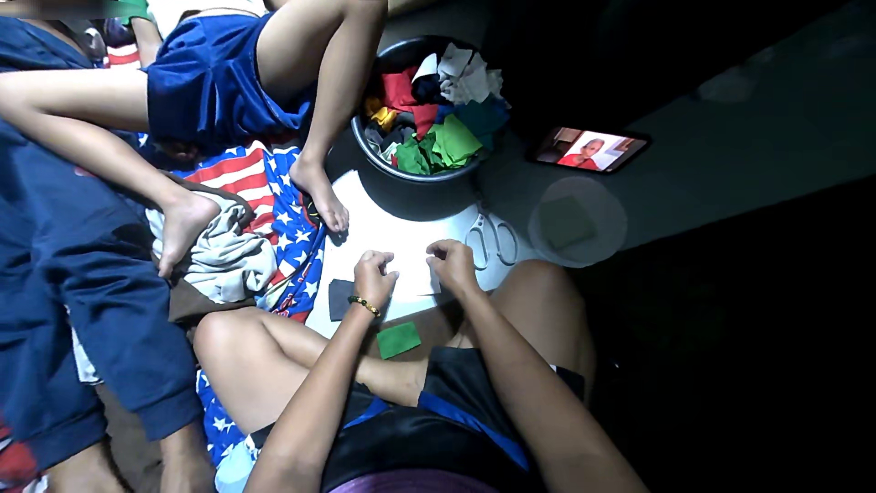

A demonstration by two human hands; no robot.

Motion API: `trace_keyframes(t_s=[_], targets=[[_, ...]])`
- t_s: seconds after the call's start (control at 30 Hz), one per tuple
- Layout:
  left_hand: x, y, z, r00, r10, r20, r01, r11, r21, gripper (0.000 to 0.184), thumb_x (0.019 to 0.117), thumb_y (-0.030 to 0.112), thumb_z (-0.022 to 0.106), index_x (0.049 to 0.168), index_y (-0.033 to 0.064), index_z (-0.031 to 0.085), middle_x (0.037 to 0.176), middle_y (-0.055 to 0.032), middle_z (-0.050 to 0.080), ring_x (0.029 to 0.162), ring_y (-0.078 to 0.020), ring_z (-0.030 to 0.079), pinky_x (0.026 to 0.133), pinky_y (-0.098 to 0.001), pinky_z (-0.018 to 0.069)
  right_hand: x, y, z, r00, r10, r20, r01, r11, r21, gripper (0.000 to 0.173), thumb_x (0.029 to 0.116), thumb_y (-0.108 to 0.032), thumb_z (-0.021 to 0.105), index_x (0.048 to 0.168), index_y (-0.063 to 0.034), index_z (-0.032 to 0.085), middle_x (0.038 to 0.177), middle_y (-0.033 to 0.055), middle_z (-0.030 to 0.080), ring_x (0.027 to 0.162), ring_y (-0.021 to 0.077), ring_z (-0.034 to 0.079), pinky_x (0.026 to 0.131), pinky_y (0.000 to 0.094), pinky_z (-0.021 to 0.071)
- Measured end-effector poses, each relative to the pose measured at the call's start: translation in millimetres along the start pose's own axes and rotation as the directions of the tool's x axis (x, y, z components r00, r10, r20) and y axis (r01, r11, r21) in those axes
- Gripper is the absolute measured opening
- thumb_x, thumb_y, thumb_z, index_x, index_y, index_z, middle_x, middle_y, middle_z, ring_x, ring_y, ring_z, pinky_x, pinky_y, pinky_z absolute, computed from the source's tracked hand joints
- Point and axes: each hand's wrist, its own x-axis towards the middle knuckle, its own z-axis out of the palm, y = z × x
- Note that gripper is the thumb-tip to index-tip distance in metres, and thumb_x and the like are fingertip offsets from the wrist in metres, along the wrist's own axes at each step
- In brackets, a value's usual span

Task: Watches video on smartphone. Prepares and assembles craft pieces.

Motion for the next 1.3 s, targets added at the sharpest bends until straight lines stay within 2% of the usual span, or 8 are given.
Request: trace_keyframes(t_s=[0.23, 0.37, 0.43, 0.53, 0.7, 0.97, 1.13, 1.3], targets=[[2.2, -6.2, -9.0, 0.997, -0.082, 0.018, 0.084, 0.977, -0.194, 0.034, 0.0969, 0.002, 0.067, 0.130, -0.0050, 0.064, 0.124, -0.0225, 0.068, 0.109, -0.0293, 0.069, 0.099, -0.0424, 0.0546, 1.5, 1.8, 0.7, 1.000, 0.010, -0.018, -0.009, 1.000, 0.010, 0.015, 0.0921, 0.003, 0.070, 0.107, 0.0042, 0.073, 0.102, 0.0229, 0.070, 0.093, 0.0351, 0.067, 0.087, 0.0517, 0.0537], [4.6, -4.9, -7.4, 0.978, -0.207, -0.023, 0.183, 0.907, -0.379, 0.031, 0.1022, 0.005, 0.060, 0.131, -0.0057, 0.059, 0.104, -0.0180, 0.069, 0.076, -0.0179, 0.069, 0.074, -0.0339, 0.0597, 2.5, -0.4, -2.9, 0.999, 0.040, 0.001, -0.040, 0.999, 0.013, 0.016, 0.0925, -0.001, 0.070, 0.107, 0.0036, 0.073, 0.098, 0.0207, 0.070, 0.090, 0.0325, 0.067, 0.086, 0.0501, 0.0533], [5.3, -0.4, -6.1, 0.969, -0.241, -0.060, 0.197, 0.893, -0.405, 0.032, 0.1006, 0.007, 0.064, 0.129, -0.0065, 0.058, 0.098, -0.0170, 0.070, 0.071, -0.0170, 0.068, 0.071, -0.0331, 0.0595, 2.9, -0.8, -2.3, 0.998, 0.055, -0.013, -0.055, 0.998, 0.026, 0.022, 0.0916, -0.001, 0.071, 0.113, 0.0049, 0.068, 0.094, 0.0194, 0.068, 0.085, 0.0309, 0.065, 0.082, 0.0487, 0.0531], [5.7, 7.2, -7.7, 0.962, -0.262, -0.072, 0.220, 0.908, -0.356, 0.042, 0.0919, 0.008, 0.076, 0.127, -0.0059, 0.060, 0.099, -0.0177, 0.072, 0.083, -0.0218, 0.071, 0.081, -0.0391, 0.0584, 2.6, -1.0, -1.8, 0.997, 0.071, -0.034, -0.069, 0.995, 0.067, 0.037, 0.0883, -0.001, 0.076, 0.122, 0.0061, 0.061, 0.093, 0.0180, 0.066, 0.083, 0.0295, 0.065, 0.079, 0.0470, 0.0534], [-0.3, 15.4, -9.5, 0.969, -0.247, -0.017, 0.234, 0.937, -0.259, 0.051, 0.0831, 0.005, 0.084, 0.125, -0.0064, 0.058, 0.102, -0.0181, 0.069, 0.084, -0.0234, 0.069, 0.080, -0.0406, 0.0581, -2.3, -2.1, -8.3, 0.999, 0.032, 0.018, -0.033, 0.998, 0.056, 0.021, 0.0853, 0.003, 0.077, 0.104, 0.0074, 0.069, 0.095, 0.0226, 0.068, 0.086, 0.0327, 0.066, 0.082, 0.0498, 0.0532], [-11.8, 5.6, -9.5, 0.979, -0.141, 0.144, 0.160, 0.978, -0.133, 0.019, 0.0961, 0.003, 0.069, 0.113, -0.0050, 0.070, 0.110, -0.0201, 0.070, 0.094, -0.0261, 0.070, 0.089, -0.0417, 0.0567, -10.7, -4.7, -16.6, 0.982, 0.030, 0.186, -0.019, 0.998, -0.062, 0.018, 0.0968, 0.003, 0.061, 0.109, 0.0018, 0.075, 0.107, 0.0220, 0.072, 0.098, 0.0357, 0.068, 0.089, 0.0534, 0.0528], [-20.1, 2.6, -12.1, 0.959, -0.081, 0.270, 0.081, 0.997, 0.013, 0.030, 0.0949, -0.008, 0.057, 0.121, -0.0014, 0.071, 0.121, -0.0180, 0.070, 0.109, -0.0263, 0.067, 0.099, -0.0406, 0.0514, -21.3, -5.3, -27.2, 0.925, 0.050, 0.377, 0.027, 0.980, -0.197, 0.026, 0.0926, 0.010, 0.060, 0.108, -0.0020, 0.076, 0.113, 0.0201, 0.071, 0.108, 0.0367, 0.066, 0.095, 0.0563, 0.0504], [-20.9, -12.0, -6.1, 0.970, 0.014, 0.243, -0.023, 0.999, 0.034, 0.035, 0.0905, -0.013, 0.059, 0.120, -0.0004, 0.072, 0.122, -0.0181, 0.070, 0.116, -0.0292, 0.066, 0.104, -0.0452, 0.0504, -23.4, 1.8, -20.5, 0.936, 0.018, 0.352, 0.050, 0.982, -0.183, 0.022, 0.0894, 0.012, 0.062, 0.103, 0.0011, 0.076, 0.106, 0.0201, 0.072, 0.100, 0.0345, 0.068, 0.091, 0.0532, 0.0524]])
